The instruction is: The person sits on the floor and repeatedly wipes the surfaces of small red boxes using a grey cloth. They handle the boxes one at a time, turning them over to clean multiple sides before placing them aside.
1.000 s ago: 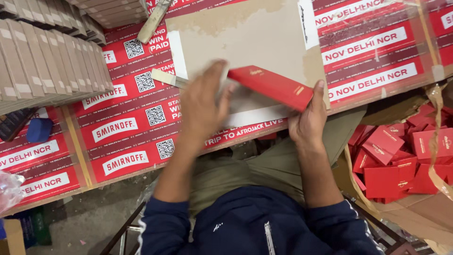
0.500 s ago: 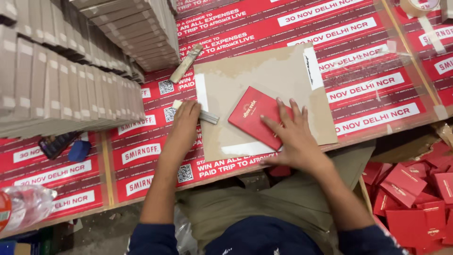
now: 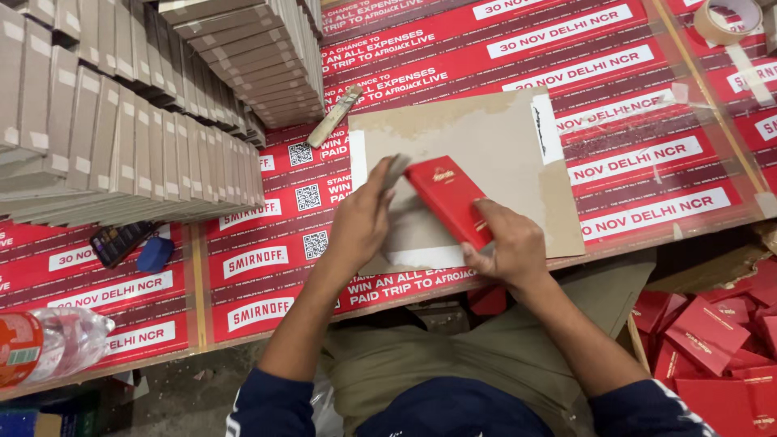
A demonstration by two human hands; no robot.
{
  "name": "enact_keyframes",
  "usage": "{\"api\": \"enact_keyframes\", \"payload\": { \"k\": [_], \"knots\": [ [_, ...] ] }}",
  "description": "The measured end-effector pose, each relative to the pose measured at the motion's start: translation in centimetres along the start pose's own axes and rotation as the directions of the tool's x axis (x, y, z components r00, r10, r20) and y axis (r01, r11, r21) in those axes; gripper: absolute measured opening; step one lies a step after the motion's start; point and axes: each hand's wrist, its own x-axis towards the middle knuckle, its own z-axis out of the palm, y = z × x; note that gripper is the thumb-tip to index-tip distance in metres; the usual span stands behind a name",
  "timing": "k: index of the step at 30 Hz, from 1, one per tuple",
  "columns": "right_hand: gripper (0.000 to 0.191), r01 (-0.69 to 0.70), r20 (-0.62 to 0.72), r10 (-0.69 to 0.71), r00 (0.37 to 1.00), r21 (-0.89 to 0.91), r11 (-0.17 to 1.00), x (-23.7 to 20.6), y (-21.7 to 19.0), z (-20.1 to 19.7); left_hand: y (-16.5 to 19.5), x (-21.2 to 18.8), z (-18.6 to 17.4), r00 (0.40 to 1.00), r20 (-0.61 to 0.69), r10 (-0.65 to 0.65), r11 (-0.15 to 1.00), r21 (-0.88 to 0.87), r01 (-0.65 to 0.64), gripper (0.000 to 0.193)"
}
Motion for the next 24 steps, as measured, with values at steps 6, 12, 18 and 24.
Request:
{"api": "enact_keyframes", "payload": {
  "k": [6, 12, 18, 24],
  "knots": [
    [0.036, -0.053, -0.276, 0.070, 0.959, 0.068, 0.996, -0.2, 0.8, 0.7, 3.9, 4.5, 1.0, 0.988, 0.125, 0.087, 0.983, 0.150, -0.105, 0.055],
    [0.028, -0.210, -0.292, 0.298, 0.909, 0.297, 0.931, 1.1, 2.2, 2.1, 5.1, 7.9, 3.6, 0.983, 0.114, 0.141, 0.849, 0.497, -0.180, 0.070],
    [0.027, -0.276, -0.254, 0.377, 0.891, 0.358, 0.892, 1.0, 4.0, 1.9, 11.6, 4.9, 5.6, 0.919, 0.358, 0.165, 0.885, 0.358, -0.298, 0.076],
    [0.026, -0.160, -0.280, 0.235, 0.931, 0.266, 0.951, 0.3, 4.6, 2.3, 10.6, 3.7, 7.3, 0.907, 0.397, 0.142, 0.980, 0.070, -0.184, 0.059]
  ]
}}
